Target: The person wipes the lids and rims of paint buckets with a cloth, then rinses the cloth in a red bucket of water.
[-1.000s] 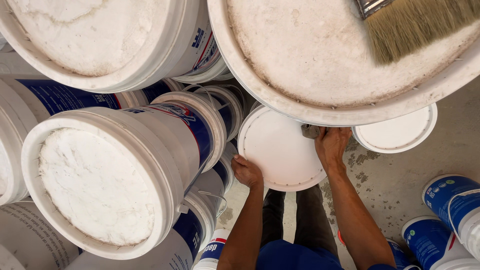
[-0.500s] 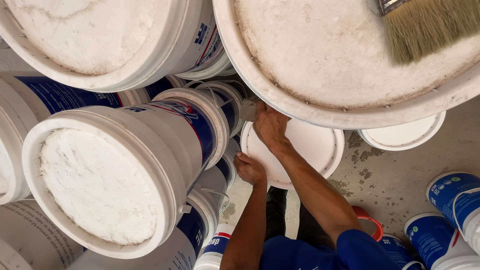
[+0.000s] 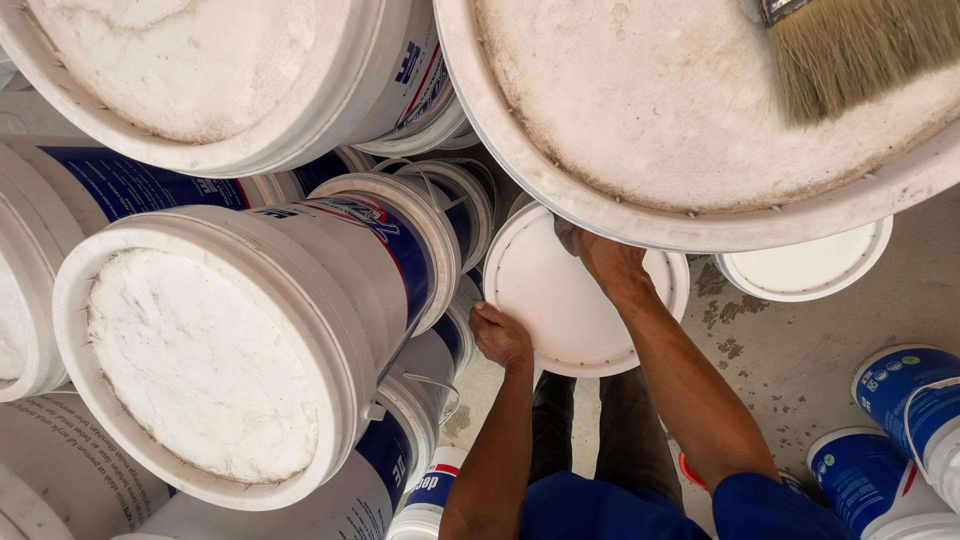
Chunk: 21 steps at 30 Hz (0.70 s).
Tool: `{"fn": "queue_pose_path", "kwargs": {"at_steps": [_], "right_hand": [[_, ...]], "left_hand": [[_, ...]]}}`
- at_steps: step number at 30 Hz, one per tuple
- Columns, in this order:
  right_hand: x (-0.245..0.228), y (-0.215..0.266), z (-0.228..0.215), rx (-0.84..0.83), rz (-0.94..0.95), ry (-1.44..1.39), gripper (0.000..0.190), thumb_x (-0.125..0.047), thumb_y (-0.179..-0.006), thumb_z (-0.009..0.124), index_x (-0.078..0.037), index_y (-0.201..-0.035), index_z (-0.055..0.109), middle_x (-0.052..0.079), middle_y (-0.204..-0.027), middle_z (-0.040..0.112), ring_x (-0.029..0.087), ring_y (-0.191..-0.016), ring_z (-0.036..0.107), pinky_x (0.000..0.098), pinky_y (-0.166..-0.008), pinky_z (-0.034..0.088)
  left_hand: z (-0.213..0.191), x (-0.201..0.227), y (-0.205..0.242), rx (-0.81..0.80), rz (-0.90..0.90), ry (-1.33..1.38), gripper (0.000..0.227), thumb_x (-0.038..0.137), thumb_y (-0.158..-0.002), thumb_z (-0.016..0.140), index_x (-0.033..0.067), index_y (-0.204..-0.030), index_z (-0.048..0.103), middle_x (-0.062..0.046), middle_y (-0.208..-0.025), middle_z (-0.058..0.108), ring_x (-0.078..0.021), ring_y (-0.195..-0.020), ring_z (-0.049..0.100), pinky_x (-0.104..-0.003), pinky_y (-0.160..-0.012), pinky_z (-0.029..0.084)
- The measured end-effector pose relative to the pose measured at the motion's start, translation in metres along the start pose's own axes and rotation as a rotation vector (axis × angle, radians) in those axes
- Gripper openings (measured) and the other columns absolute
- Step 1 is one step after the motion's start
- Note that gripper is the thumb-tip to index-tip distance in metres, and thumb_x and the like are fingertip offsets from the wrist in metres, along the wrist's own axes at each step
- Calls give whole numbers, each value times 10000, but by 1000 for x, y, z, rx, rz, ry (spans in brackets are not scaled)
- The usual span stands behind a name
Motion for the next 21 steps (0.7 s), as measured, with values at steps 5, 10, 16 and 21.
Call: {"fn": "queue_pose_path", "kwargs": {"at_steps": [5,10,16,21], "right_hand": [[71,25,-12,51,273,69,240,-292,-913,667,-369,-1140,693,-137,-1060,667,245,-1039,629,474,-798,347],[134,93,-42,89,468,150,360,-340,-913,685,-467,-1249,709,-222,-1084,695,215,-1012,654,459,-781,352],[93,54,-13,236,347,102,394,-168,-830,747,-198,-1222,770,-6,-1109,763,308,-1009,717,521,-886,422],[-16,-3,42,71,23,191,84,-63,-911,741,-39,-972,794,127,-798,723,358,-860,695,528,-856,496]], "left_hand": [[2,0,-3,-9,-11,-23,505,523,-1169,370,114,-1017,624,-161,-966,692,-442,-988,712,-560,-916,573],[-3,-1,0,13,14,-19,499,484,-1177,381,92,-988,625,-183,-922,682,-455,-948,710,-561,-877,573],[0,4,-1,13,34,0,499,482,-1180,373,88,-1008,626,-189,-942,688,-469,-957,705,-566,-882,570],[-3,0,-2,-1,16,-3,477,495,-1173,378,116,-1046,638,-158,-988,698,-438,-988,716,-539,-905,578]]}}
Point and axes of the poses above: each hand's wrist, its own y-axis away from the middle knuckle, its own z-axis out of the palm, x = y × z, the point moved 8 cm from there along -y, towards the middle knuckle
